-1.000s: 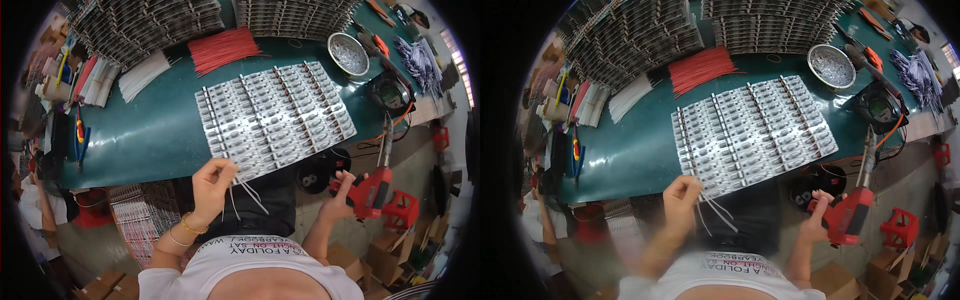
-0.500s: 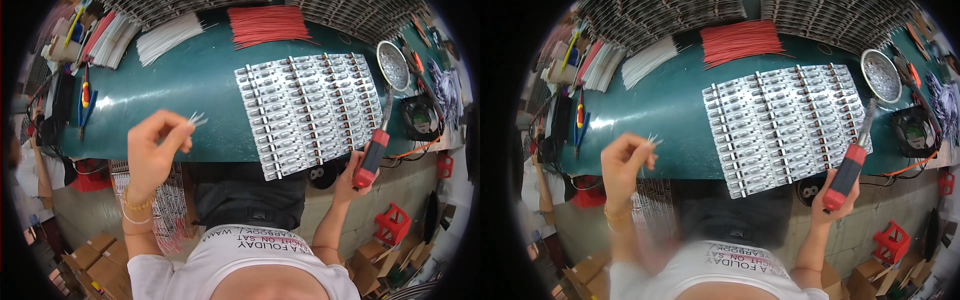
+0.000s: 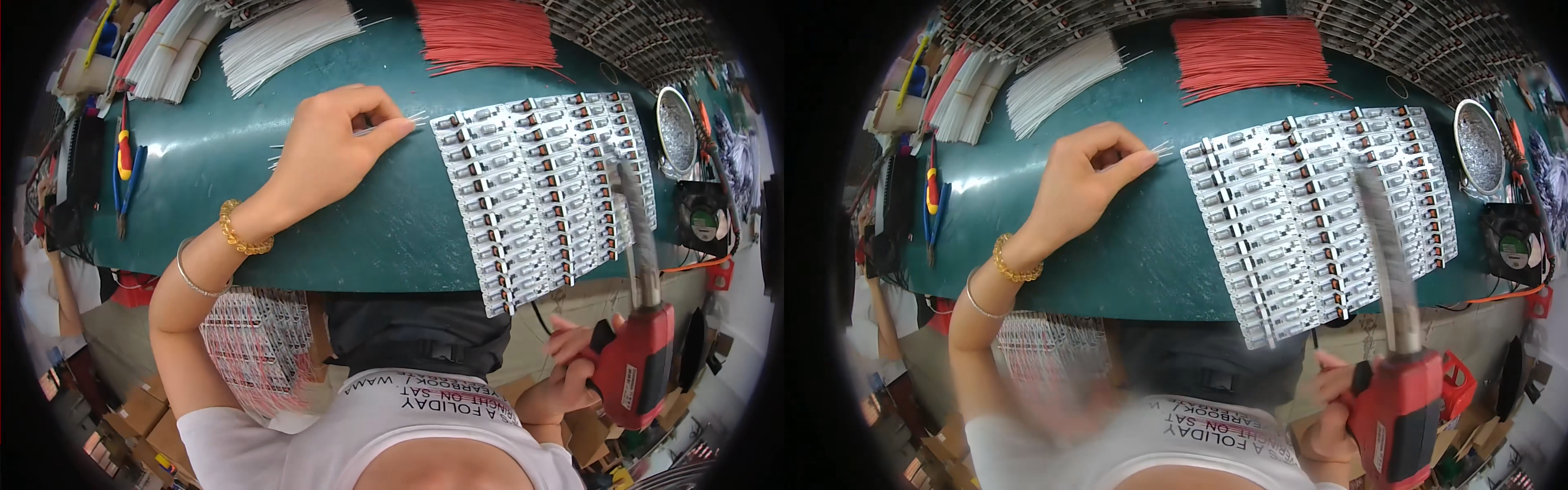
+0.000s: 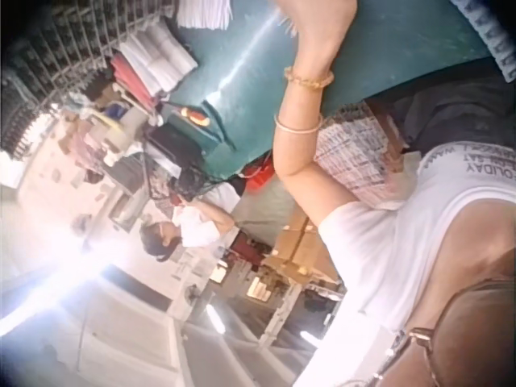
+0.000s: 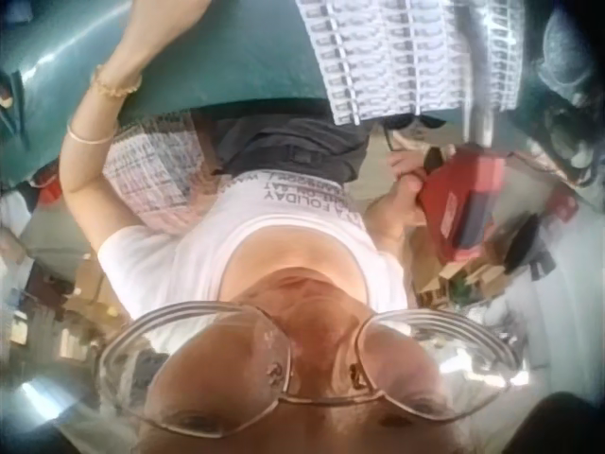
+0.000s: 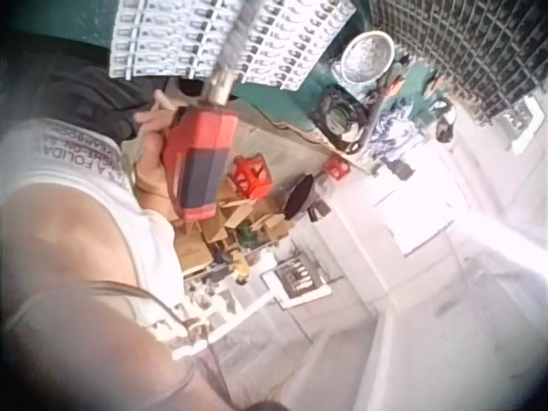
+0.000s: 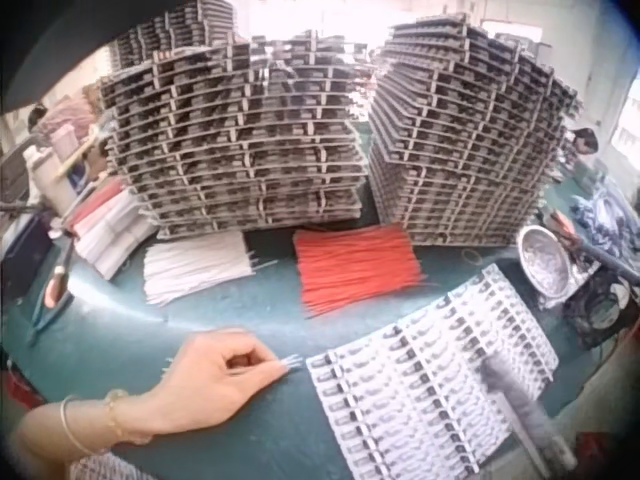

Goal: The person uses a soldering iron to attach red and white wires to a grid of electronic components on a workbench. They repeatedly pick up individual wires, position them on the board, and apply heat to secure them in place.

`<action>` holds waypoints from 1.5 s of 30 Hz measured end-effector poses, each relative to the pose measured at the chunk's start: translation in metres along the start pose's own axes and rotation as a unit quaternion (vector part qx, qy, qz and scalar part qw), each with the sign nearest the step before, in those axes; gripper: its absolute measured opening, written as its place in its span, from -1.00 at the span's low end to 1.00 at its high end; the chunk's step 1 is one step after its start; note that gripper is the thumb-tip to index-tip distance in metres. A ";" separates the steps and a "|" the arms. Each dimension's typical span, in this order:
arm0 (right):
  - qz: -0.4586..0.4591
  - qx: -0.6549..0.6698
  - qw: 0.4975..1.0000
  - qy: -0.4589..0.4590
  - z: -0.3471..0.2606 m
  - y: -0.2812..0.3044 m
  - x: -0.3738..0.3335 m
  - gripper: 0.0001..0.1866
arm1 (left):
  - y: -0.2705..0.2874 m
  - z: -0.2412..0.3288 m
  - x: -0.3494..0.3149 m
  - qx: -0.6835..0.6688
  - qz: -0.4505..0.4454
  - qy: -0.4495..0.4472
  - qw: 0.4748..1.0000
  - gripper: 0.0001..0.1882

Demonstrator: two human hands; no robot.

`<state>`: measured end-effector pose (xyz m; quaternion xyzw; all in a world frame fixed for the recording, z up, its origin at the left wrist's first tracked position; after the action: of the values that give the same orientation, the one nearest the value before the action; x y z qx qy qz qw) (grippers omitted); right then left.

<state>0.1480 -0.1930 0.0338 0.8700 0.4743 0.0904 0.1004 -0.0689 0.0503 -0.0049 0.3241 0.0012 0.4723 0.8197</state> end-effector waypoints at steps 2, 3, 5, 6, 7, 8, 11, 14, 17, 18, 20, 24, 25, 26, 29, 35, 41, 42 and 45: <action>0.001 0.015 0.998 -0.063 -0.002 -0.016 -0.001 -0.21 | -0.005 0.002 0.007 0.026 -0.003 -0.039 0.999 -0.86; 0.000 0.024 0.995 -0.094 -0.002 -0.026 -0.001 -0.14 | -0.007 0.000 0.009 0.028 -0.016 -0.028 0.999 -0.84; 0.019 0.040 0.989 -0.142 0.001 -0.035 0.002 -0.06 | -0.007 -0.005 0.013 0.028 -0.038 -0.002 0.999 -0.80; 0.027 0.048 0.988 -0.142 0.005 -0.038 0.004 -0.01 | -0.007 -0.007 0.014 0.026 -0.038 -0.003 0.999 -0.80; 0.016 0.043 0.985 -0.168 0.001 -0.045 0.011 -0.02 | -0.008 -0.006 0.018 0.023 -0.041 -0.008 0.999 -0.79; -0.001 0.039 0.980 -0.193 -0.006 -0.055 0.019 -0.02 | -0.008 -0.007 0.019 0.024 -0.041 -0.010 0.999 -0.79; -0.016 -0.025 0.989 -0.144 0.007 -0.047 0.022 -0.11 | -0.007 -0.008 0.017 0.016 -0.039 -0.007 0.999 -0.82; -0.009 0.019 0.987 -0.162 0.003 -0.057 0.023 -0.18 | -0.009 -0.010 0.017 0.015 -0.030 -0.034 0.999 -0.83; -0.028 0.047 0.982 -0.180 -0.004 -0.070 0.025 -0.24 | -0.009 -0.009 0.015 0.030 -0.022 -0.045 0.998 -0.85; -0.021 0.033 0.983 -0.181 -0.004 -0.069 0.024 -0.27 | -0.009 -0.008 0.014 0.035 -0.018 -0.054 0.998 -0.85; -0.005 0.010 0.983 -0.183 -0.002 -0.068 0.021 -0.31 | -0.011 -0.005 0.012 0.048 -0.011 -0.074 0.996 -0.86; 0.020 0.024 0.975 -0.218 0.014 -0.048 0.012 -0.32 | -0.012 -0.004 0.012 0.059 0.003 -0.097 0.993 -0.86; 0.048 0.054 0.965 -0.253 0.044 -0.018 -0.003 -0.31 | -0.009 -0.004 0.012 0.059 0.006 -0.098 0.993 -0.86; 0.053 0.057 0.965 -0.249 0.046 -0.017 -0.004 -0.29 | -0.009 -0.003 0.012 0.062 0.006 -0.100 0.993 -0.86; 0.020 0.004 0.987 -0.161 0.005 -0.056 0.010 -0.21 | -0.014 -0.004 0.013 0.068 -0.001 -0.104 0.992 -0.87; 0.028 0.055 0.974 -0.219 0.050 -0.008 -0.010 -0.14 | -0.010 -0.003 0.013 0.069 -0.003 -0.099 0.993 -0.87; 0.017 -0.002 0.987 -0.157 0.003 -0.058 0.012 -0.15 | -0.011 -0.003 0.012 0.075 -0.003 -0.108 0.991 -0.87; 0.024 -0.012 0.988 -0.152 0.005 -0.054 0.011 -0.15 | -0.011 -0.002 0.012 0.080 -0.001 -0.110 0.991 -0.87; 0.015 -0.037 0.993 -0.115 0.014 -0.042 0.007 -0.15 | -0.009 -0.003 0.012 0.083 -0.002 -0.108 0.991 -0.87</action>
<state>0.1213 -0.1663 0.0099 0.8770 0.4432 0.0092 0.1853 -0.0556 0.0580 -0.0083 0.4404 -0.0474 0.4308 0.7863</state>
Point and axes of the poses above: each hand's wrist, its own x-axis towards the middle knuckle, its own y-axis out of the back of the hand, z = x × y, the point moved 6 cm from there along x, towards the middle knuckle, and after that the axes turned 14 degrees about -y, right-handed, at the moved point
